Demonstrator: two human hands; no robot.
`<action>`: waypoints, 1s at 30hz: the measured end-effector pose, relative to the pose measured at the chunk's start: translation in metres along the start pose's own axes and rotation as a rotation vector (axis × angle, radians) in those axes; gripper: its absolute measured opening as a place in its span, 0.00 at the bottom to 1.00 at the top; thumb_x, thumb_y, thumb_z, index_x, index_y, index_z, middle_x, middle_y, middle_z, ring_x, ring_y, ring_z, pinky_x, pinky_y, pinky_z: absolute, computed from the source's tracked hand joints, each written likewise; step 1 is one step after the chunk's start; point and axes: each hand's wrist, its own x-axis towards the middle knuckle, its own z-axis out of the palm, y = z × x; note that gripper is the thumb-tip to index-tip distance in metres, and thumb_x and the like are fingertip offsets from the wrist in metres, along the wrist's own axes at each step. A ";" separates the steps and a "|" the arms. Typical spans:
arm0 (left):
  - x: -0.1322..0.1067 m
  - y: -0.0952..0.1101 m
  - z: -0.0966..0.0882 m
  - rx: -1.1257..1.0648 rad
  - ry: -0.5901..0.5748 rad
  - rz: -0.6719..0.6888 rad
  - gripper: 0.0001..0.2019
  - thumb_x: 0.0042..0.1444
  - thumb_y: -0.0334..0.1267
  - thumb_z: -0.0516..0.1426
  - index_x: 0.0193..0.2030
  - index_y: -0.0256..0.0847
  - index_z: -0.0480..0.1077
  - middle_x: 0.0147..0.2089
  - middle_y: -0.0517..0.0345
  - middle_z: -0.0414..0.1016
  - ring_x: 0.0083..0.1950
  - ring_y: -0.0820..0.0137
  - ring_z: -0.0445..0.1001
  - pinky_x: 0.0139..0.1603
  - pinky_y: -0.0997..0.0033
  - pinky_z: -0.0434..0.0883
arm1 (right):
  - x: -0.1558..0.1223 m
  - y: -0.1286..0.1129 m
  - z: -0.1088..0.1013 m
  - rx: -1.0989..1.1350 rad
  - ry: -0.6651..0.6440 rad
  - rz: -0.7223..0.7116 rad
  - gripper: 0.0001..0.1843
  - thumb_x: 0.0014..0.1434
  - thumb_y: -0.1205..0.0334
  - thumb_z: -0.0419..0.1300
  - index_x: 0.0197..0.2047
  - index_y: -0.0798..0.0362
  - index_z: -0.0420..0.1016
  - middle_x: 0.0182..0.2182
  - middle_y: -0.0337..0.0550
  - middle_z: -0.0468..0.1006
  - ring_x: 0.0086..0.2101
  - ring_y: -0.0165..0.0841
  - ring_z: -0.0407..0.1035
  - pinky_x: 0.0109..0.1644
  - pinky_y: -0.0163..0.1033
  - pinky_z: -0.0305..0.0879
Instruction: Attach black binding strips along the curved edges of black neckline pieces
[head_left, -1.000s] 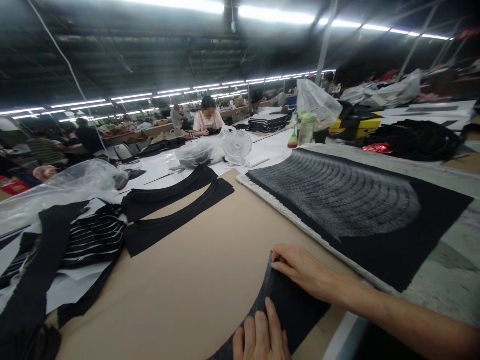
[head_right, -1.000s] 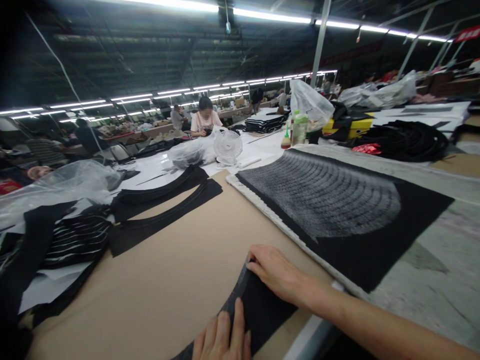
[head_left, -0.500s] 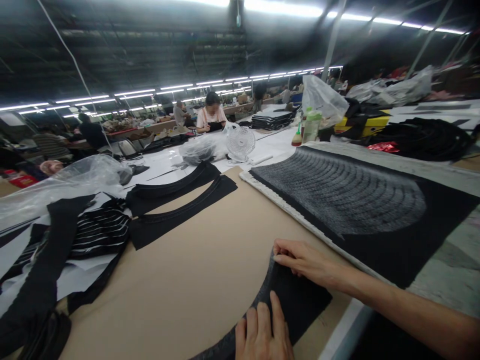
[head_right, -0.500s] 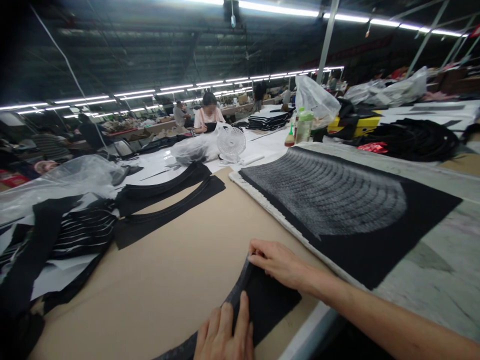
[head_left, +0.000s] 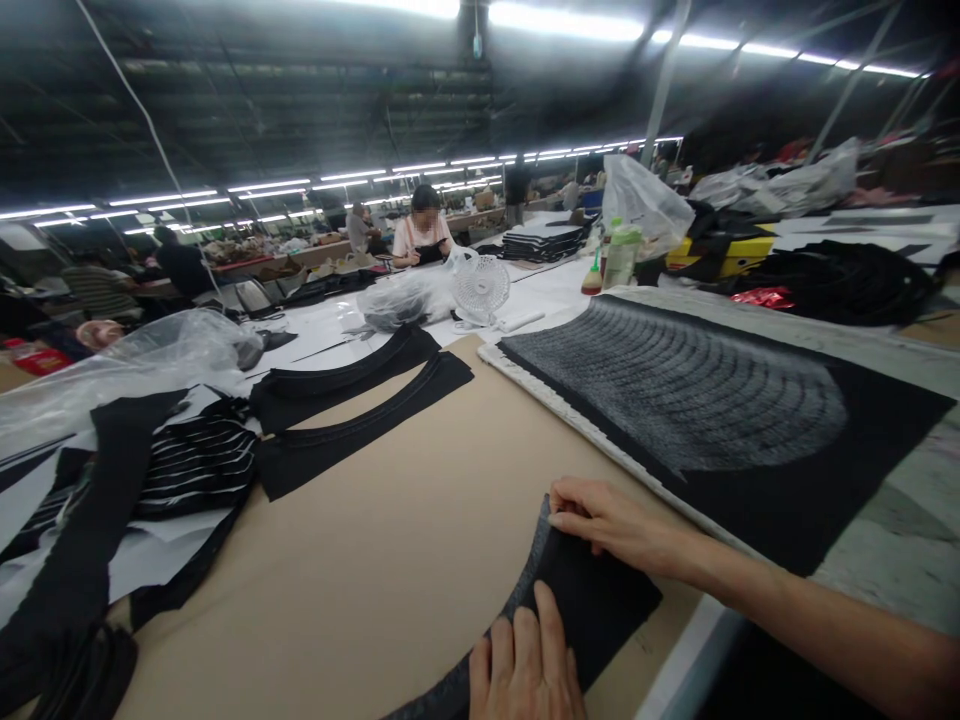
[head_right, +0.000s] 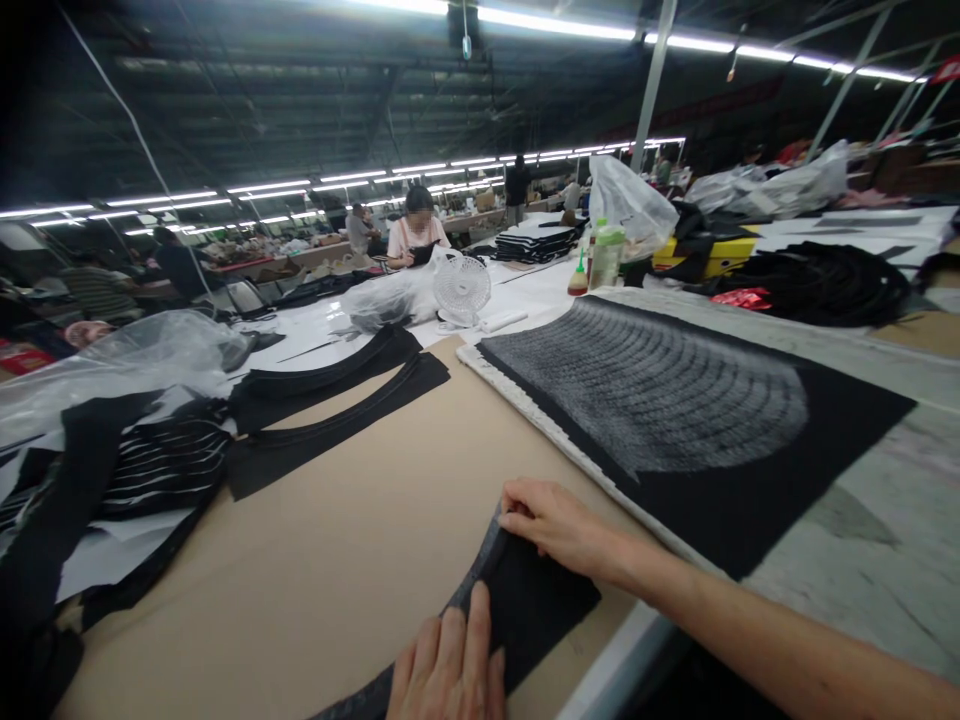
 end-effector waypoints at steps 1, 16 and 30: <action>0.000 -0.001 0.000 -0.001 -0.002 0.004 0.16 0.59 0.40 0.55 0.53 0.40 0.71 0.37 0.53 0.73 0.37 0.66 0.69 0.34 0.65 0.66 | 0.000 0.000 0.001 -0.024 0.012 0.000 0.07 0.59 0.59 0.54 0.31 0.52 0.64 0.26 0.35 0.64 0.25 0.27 0.60 0.25 0.31 0.58; -0.004 0.003 -0.002 0.001 0.049 -0.039 0.17 0.59 0.43 0.56 0.52 0.38 0.72 0.37 0.54 0.71 0.38 0.66 0.68 0.37 0.65 0.64 | 0.004 0.000 0.005 -0.181 0.079 0.031 0.09 0.60 0.59 0.57 0.30 0.53 0.67 0.24 0.36 0.67 0.24 0.27 0.61 0.25 0.31 0.54; -0.002 0.003 -0.001 0.001 0.066 -0.036 0.18 0.58 0.45 0.56 0.52 0.40 0.72 0.35 0.55 0.71 0.36 0.66 0.67 0.35 0.64 0.63 | 0.001 0.005 0.001 -0.140 0.060 0.013 0.07 0.63 0.63 0.50 0.34 0.53 0.66 0.28 0.36 0.68 0.19 0.22 0.62 0.23 0.29 0.59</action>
